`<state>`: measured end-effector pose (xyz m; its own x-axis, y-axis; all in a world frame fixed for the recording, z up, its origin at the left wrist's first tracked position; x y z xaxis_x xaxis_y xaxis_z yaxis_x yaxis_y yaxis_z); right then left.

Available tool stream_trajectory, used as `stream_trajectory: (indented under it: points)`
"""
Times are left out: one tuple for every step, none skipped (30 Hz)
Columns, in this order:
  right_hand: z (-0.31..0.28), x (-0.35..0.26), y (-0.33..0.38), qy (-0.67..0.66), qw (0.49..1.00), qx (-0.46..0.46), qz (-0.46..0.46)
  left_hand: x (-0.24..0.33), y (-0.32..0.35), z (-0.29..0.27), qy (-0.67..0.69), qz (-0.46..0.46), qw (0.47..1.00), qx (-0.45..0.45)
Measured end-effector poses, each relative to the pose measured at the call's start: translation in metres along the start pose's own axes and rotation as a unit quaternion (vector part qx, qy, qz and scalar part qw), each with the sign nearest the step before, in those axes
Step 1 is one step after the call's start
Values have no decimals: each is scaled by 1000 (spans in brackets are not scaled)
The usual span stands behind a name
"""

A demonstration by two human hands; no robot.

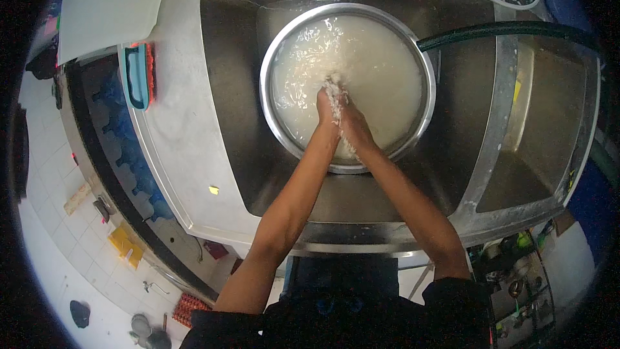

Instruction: Washing rice in a large bowl inside a commercial kitchen sink.

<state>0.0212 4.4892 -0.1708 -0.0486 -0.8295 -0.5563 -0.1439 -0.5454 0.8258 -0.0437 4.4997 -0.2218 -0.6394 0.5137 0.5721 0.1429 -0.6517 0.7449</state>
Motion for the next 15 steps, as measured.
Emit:
stream_trajectory:
  points:
    - [-12, -7, -3, 2, 1000, 8, 3, 10, 0, 16, 9, 1, 999, -46]
    - [-18, -5, -11, -88, 990, -50, 97, 8, 17, 25, -134, 19, 990, -31]
    - [-16, -6, -12, -178, 960, -114, 183, 7, 19, 28, -134, 20, 990, -33]
    - [-17, -8, -22, -173, 976, -106, 86, 5, 18, 36, -90, 53, 993, -57]
    - [-15, 5, -24, -174, 976, -104, 83, 5, 17, 41, -45, 85, 992, -82]
    - [-5, -4, -5, -97, 993, -65, 21, 6, 10, 27, -48, 41, 997, -35]
    - [-3, -18, 12, -19, 999, -20, -44, 10, 8, 24, -49, 41, 997, -33]
    - [-1, -25, 17, -1, 998, -30, -59, 9, 6, 20, -27, 5, 1000, -16]
    - [-9, -21, 10, 0, 998, -23, -59, 3, 6, 25, -1, -35, 999, -7]
    - [-13, -16, 0, -21, 999, -3, -31, 1, 1, 25, -33, 69, 997, -14]
    - [-16, -9, -7, -42, 999, 17, -3, -2, -10, 15, -32, 74, 997, -15]
    - [-7, -7, -6, -43, 999, 7, -4, 9, -22, 5, -107, 153, 982, -39]
    - [-11, 3, -3, 9, 1000, -6, 23, 20, -16, 21, -175, 214, 958, -74]
    - [-16, 11, -2, 60, 997, -21, 51, 18, -9, 19, -172, 121, 976, -51]
    - [-19, 7, -2, 61, 997, -25, 50, 28, -12, 11, -172, 124, 976, -48]
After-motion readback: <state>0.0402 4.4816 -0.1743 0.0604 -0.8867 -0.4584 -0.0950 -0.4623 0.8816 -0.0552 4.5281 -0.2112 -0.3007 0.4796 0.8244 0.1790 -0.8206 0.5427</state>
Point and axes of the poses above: each hand's wrist, its own y-axis away from the middle knuckle, its own z-axis out of the palm, x = y × z, the point moved 6 cm from there along -y, towards the middle knuckle, and after that the axes turned 14 degrees about z, right-handed, at the moved point
